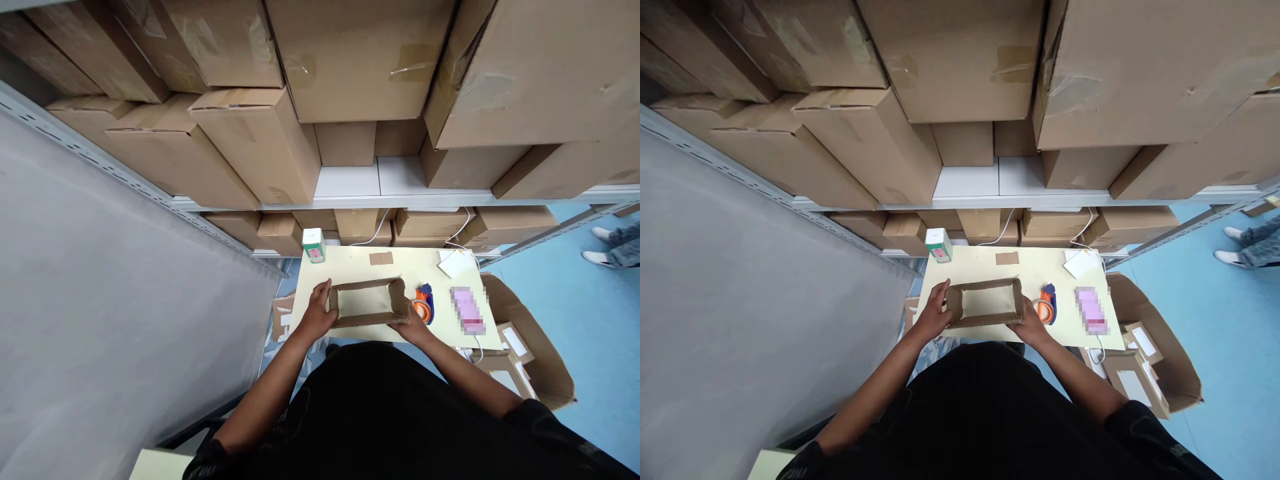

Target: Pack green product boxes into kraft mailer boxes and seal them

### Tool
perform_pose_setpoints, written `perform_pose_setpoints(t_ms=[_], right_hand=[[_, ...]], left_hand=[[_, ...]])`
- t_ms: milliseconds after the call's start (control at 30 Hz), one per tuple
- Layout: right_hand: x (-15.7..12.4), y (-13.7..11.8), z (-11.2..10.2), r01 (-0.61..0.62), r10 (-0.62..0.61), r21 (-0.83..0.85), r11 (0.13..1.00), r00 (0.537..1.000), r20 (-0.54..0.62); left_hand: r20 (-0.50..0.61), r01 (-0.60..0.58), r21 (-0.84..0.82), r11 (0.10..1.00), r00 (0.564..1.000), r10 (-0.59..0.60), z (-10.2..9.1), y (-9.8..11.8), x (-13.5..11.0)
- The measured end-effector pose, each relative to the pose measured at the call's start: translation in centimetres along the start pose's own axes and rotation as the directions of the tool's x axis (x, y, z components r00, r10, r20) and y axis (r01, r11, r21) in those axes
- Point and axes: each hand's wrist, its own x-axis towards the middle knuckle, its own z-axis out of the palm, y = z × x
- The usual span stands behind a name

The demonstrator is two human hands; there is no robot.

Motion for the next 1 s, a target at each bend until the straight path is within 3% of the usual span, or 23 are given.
perform_pose_setpoints(t_ms=[167,367,467,600,767,1000], right_hand=[[-1.6,-0.8,-2.0,0.143,-0.144,-0.118,0.983,0.99,0.0],[-1.5,-2.8,-1.0,0.217,-0.257,-0.239,0.947,0.955,-0.149],[-1.3,-2.7,-0.8,0.283,-0.322,-0.295,0.913,0.942,-0.092],[-1.1,-2.6,-1.6,0.368,-0.374,-0.303,0.879,0.927,0.04],[-0.3,-3.1,-2.8,0.35,-0.351,-0.231,0.908,0.935,0.038],[0.6,-3.0,-1.5,0.192,-0.216,-0.208,0.959,0.971,-0.1]], left_hand=[[-0.082,0.007,0.04,0.999,0.997,-0.004,0.5,-0.8,-0.9],[-0.143,-0.009,0.017,1.0,0.99,0.011,0.8,0.2,-0.6],[-0.123,-0.054,0.033,0.998,0.991,0.058,0.5,0.4,-0.4],[0.001,-0.195,0.169,0.966,0.98,0.198,0.0,-0.2,-0.5],[0.17,-0.282,0.224,0.933,0.954,0.247,-0.7,-1.0,-0.4],[0.036,-0.237,0.231,0.944,0.971,0.235,0.1,-1.0,0.4]])
